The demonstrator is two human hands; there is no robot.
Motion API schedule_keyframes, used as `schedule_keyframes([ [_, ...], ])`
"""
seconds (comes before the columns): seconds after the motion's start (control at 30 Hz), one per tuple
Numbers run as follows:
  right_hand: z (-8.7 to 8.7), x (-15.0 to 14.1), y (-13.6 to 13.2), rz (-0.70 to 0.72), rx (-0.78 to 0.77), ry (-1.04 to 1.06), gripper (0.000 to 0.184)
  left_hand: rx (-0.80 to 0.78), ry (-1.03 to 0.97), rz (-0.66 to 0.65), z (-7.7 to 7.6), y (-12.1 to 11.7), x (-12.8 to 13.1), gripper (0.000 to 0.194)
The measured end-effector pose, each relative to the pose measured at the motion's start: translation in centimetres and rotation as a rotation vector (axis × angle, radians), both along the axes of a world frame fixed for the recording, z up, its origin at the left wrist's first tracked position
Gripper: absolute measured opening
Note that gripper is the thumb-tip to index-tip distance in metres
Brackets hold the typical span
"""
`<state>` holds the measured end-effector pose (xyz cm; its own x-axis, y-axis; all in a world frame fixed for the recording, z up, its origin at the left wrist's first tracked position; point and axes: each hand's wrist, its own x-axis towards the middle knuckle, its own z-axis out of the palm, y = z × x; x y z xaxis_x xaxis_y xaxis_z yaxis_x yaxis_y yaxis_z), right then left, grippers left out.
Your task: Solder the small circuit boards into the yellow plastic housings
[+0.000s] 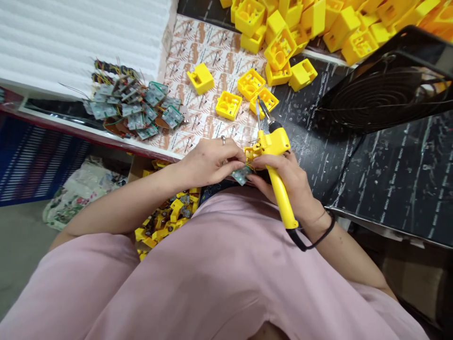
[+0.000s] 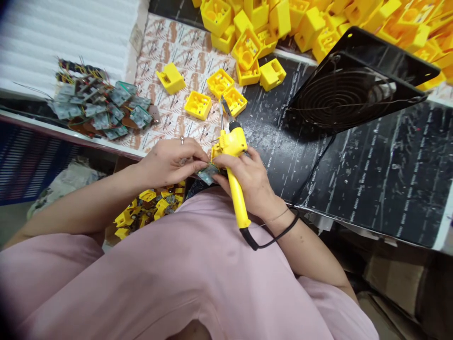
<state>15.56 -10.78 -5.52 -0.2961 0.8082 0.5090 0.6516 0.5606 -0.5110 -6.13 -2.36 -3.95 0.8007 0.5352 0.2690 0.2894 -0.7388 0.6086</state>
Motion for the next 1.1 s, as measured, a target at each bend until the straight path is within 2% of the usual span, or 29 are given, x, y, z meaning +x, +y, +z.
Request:
schedule_keyframes([
  [0.1, 0.5, -0.1, -0.3, -0.032, -0.066, 0.066, 0.028, 0.117, 0.075, -0.026, 0.2, 0.0, 0.0, 0.018],
  [0.23, 0.5, -0.5, -0.3, -0.121, 0.003, 0.111, 0.028, 0.229, 0.193, -0.023, 0.4, -0.3, 0.3, 0.026],
  [0.37, 0.1, -0.3, 0.1, -0.075, 0.068, -0.018, 0.032, 0.271, 0.217, 0.027, 0.5, -0.2, 0.3, 0.027],
  [0.5, -0.5, -0.2, 0.2, -0.056, 0.14, -0.136, 0.039, 0.19, 0.158, 0.045, 0.4, 0.1, -0.1, 0.021],
  [0.7, -0.7, -1.0, 0.2, -0.09, 0.131, -0.075, 0.041, 0.079, 0.1, 0.075, 0.0, -0.1, 0.1, 0.02],
  [0.77, -0.6, -1.2, 0.0, -0.102, 0.093, -0.07, 0.035, -0.013, 0.051, 0.102, -0.1, -0.1, 0.4, 0.021],
  [0.87, -0.3, -1.0, -0.2, -0.108, 0.057, -0.024, 0.032, -0.237, -0.001, 0.151, -0.3, 0.4, 0.9, 0.021],
  [0.97, 0.4, 0.1, -0.4, -0.19, 0.076, 0.062, 0.03, -0.443, -0.003, 0.181, -0.3, 1.1, 1.3, 0.021],
  [1.03, 1.1, 1.3, -0.6, -0.227, 0.134, 0.078, 0.029, -0.453, 0.034, 0.19, -0.1, 1.6, 1.6, 0.02],
  [1.1, 2.0, 2.7, -1.4, -0.2, 0.167, 0.036, 0.03, -0.379, 0.099, 0.197, 0.1, 2.0, 1.9, 0.018],
])
